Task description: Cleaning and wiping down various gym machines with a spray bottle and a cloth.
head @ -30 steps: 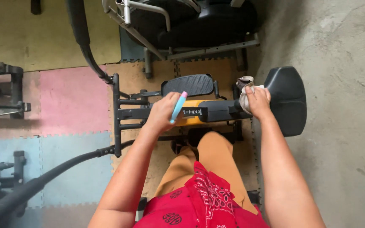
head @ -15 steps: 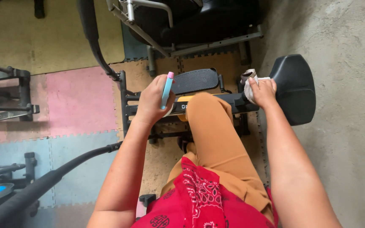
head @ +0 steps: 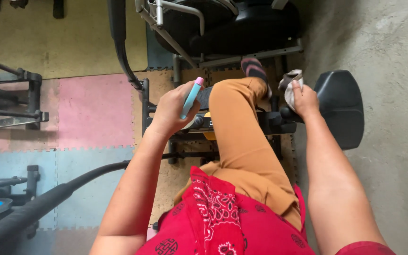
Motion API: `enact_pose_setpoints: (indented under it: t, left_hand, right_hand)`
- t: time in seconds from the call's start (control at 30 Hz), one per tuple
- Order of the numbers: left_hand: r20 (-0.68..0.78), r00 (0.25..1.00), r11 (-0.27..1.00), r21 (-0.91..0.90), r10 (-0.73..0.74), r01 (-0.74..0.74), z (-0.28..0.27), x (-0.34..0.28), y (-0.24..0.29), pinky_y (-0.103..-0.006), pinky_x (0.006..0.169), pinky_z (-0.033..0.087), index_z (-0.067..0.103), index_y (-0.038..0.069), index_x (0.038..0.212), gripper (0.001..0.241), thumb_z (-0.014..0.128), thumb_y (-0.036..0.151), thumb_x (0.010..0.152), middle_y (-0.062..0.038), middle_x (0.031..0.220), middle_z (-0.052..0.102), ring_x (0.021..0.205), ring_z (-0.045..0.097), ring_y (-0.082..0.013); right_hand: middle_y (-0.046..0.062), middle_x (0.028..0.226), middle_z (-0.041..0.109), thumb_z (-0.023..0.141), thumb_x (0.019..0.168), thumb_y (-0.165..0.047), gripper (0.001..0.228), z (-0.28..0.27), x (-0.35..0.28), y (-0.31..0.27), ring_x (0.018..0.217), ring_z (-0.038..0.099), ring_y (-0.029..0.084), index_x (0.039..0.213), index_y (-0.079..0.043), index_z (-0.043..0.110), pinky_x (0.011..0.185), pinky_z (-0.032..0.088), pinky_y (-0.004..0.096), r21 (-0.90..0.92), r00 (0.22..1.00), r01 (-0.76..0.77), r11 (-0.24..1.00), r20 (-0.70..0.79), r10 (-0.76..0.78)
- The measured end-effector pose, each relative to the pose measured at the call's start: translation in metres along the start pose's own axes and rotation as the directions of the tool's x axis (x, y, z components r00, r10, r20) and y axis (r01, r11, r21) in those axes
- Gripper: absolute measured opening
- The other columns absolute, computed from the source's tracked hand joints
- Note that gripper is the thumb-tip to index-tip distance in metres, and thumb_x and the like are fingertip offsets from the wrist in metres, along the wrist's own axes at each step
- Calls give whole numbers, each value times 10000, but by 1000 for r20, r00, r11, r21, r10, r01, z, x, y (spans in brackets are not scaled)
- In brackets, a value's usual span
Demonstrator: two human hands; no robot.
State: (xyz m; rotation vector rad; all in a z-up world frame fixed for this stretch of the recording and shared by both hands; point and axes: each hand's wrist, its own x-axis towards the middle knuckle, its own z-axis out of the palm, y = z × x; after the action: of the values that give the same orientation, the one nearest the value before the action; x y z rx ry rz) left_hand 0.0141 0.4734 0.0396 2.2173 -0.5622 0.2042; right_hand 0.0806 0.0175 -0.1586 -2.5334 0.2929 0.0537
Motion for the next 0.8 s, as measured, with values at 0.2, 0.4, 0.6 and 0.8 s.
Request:
enact_pose_setpoints:
  t: [0.2,0.4,0.6,0.8]
  left_hand:
    - [59,998,997,-80,24,-20,9,7,-5,-434,779,559,600,97,1259,422,684,81,846,-134,1048,708,931,691,-377]
    - [10,999,994,-100,-32,33,27,6,-18,-433,782,560,614,90,1247,384,679,87,868,-155,1073,706,937,681,-393]
    - [-2,1000,993,-120,-19,18,41,15,-38,-427,808,568,604,67,1300,397,656,79,907,-164,1122,710,958,691,-387]
    - [-21,1000,993,-119,-2,0,46,41,-48,-429,833,563,590,58,1315,468,699,94,862,-173,1156,701,1013,685,-390]
  right_hand:
    - [269,1004,714,412,1063,-640,675,10,-3,-13,975,656,499,1013,-57,748,852,499,575,-125,984,-28,992,-180,5]
    - [271,995,720,392,1059,-607,657,5,2,-21,977,671,495,1013,-81,784,877,509,578,-262,988,-111,959,-131,78]
    - [261,1017,730,363,1055,-600,670,6,21,-19,1005,672,482,1040,-85,791,898,510,567,-367,989,-143,919,-19,147]
    - [267,1001,730,366,1063,-588,666,1,21,-23,991,677,482,1038,-70,783,888,513,567,-368,992,-123,922,-7,129]
